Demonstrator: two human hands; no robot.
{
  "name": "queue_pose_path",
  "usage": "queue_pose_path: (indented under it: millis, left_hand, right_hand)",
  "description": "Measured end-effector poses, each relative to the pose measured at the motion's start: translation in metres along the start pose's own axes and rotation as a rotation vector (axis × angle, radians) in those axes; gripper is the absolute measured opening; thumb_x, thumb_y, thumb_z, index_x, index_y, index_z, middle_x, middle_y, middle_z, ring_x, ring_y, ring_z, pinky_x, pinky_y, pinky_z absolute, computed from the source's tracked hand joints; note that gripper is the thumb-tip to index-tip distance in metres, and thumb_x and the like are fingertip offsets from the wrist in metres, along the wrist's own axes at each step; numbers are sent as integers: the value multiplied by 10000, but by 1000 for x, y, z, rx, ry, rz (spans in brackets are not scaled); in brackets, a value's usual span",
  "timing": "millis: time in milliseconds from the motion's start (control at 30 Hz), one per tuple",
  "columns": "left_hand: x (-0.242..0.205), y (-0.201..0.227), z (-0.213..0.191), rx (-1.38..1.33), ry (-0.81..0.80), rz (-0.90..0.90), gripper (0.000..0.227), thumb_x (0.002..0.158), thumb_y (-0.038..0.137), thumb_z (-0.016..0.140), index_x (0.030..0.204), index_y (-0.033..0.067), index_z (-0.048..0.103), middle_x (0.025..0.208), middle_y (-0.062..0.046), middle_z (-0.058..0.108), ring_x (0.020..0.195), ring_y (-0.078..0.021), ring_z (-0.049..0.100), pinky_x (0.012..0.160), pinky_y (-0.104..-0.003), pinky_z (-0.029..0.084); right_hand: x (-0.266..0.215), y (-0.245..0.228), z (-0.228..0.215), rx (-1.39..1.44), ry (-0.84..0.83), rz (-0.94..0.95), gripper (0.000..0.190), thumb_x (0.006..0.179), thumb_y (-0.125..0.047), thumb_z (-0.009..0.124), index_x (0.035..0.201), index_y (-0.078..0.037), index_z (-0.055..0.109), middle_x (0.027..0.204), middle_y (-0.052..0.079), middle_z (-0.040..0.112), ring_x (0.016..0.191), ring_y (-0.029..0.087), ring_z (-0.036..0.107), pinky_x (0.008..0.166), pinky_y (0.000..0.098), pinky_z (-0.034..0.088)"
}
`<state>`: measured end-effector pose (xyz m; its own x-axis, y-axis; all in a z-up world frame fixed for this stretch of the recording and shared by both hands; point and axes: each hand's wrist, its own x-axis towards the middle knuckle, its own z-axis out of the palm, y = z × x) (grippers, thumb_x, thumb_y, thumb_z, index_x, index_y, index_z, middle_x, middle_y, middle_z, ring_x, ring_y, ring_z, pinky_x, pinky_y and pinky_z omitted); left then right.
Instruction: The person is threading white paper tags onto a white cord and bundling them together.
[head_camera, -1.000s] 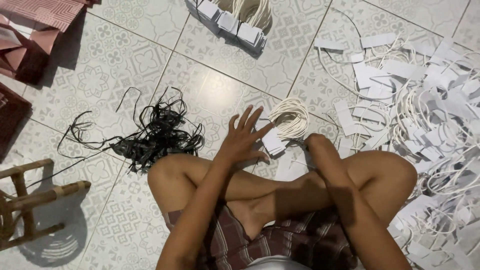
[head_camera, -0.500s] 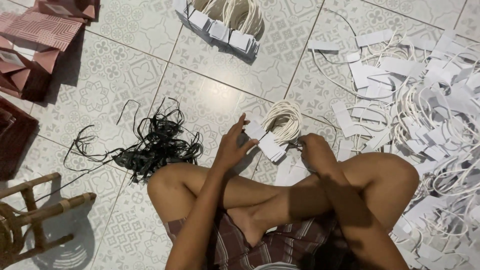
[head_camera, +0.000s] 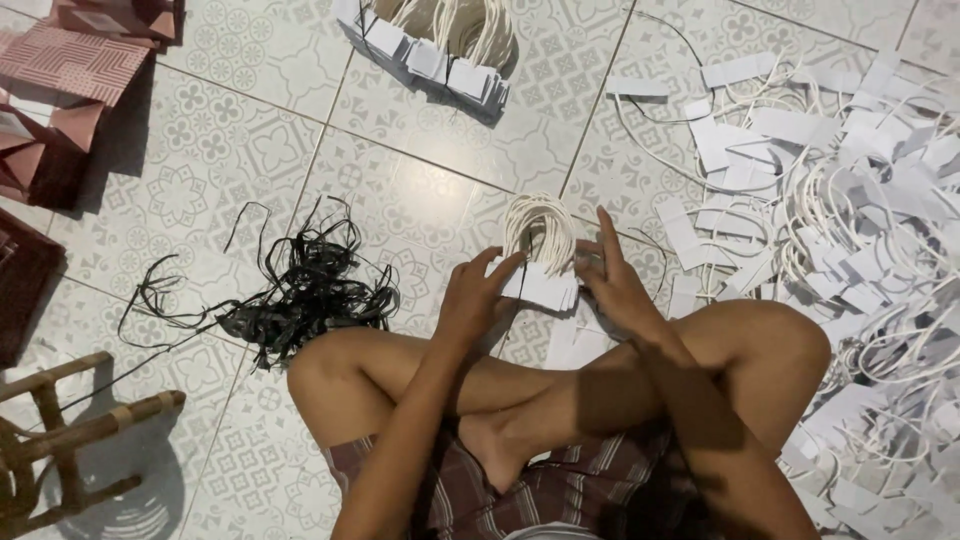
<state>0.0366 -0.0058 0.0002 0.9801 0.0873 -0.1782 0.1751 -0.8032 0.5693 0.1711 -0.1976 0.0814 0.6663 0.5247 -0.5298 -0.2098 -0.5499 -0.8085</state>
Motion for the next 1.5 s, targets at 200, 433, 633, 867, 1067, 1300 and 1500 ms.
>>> queue_pose_path:
  millis: [200, 433, 633, 867, 1067, 1300, 1500]
  left_hand:
    - [19, 3, 23, 149, 47, 14, 896, 763, 340, 881, 1510, 329, 386, 1365, -186, 560, 1396, -362, 489, 1106, -557, 399]
    - [36, -27, 58, 175, 63, 85, 819, 883, 174, 770, 1545, 382, 335, 1151, -177, 675, 1144, -314, 697, 1037, -498, 472]
    - [31, -9, 39, 140, 84, 83, 772, 797, 244, 842, 1443, 304, 422, 1135, -203, 674, 1136, -347, 693, 1054, -520, 460]
    - [31, -4, 33, 115, 116, 100, 670, 850, 131, 790, 1424, 298, 486, 1058, -210, 671, 997, -382, 715, 927, -491, 531]
    - [34, -9, 39, 67, 59, 66, 823, 803, 224, 836, 1507, 305, 417, 1193, -220, 661, 1177, -368, 659, 1082, -516, 433]
    - [5, 64, -5, -845, 357, -418, 1258, 699, 313, 930, 1621, 51, 115, 1626, -361, 116, 1464, -588, 226, 1162, -737, 287]
    - [11, 86, 56, -1587, 490, -758, 1061, 957, 280, 718, 1643, 129, -77, 1620, -347, -26, 1362, -448, 481, 1111, -553, 475]
  right_hand:
    - [5, 42, 8, -610, -119, -331, 1097, 755, -450, 871, 1635, -160, 284, 1409, 344, 478, 1265, 533, 549, 1019, 578, 508]
    - [5, 35, 4, -560, -60, -302, 843, 858, -276, 798, 1580, -105, 398, 1345, 220, 584, 1240, 446, 587, 1016, 509, 486]
    - [9, 41, 7, -583, -21, -378, 937, 806, -308, 840, 1604, -143, 377, 1368, 230, 580, 1261, 427, 584, 1020, 530, 490]
    - [8, 43, 8, -402, -35, -244, 1057, 723, -276, 901, 1610, -144, 341, 1447, 237, 557, 1353, 415, 533, 1122, 540, 437]
    - [14, 40, 11, -352, 22, -203, 1068, 697, -262, 922, 1600, -154, 363, 1454, 233, 565, 1359, 404, 533, 1148, 516, 437]
    - [24, 39, 6, -260, 115, -12, 1240, 720, -285, 927, 1657, -121, 133, 1540, 309, 419, 1255, 499, 562, 1075, 556, 482]
    - [24, 47, 12, -242, 44, 129, 1027, 708, -392, 930, 1567, -136, 430, 1476, 231, 563, 1336, 423, 558, 1105, 457, 496]
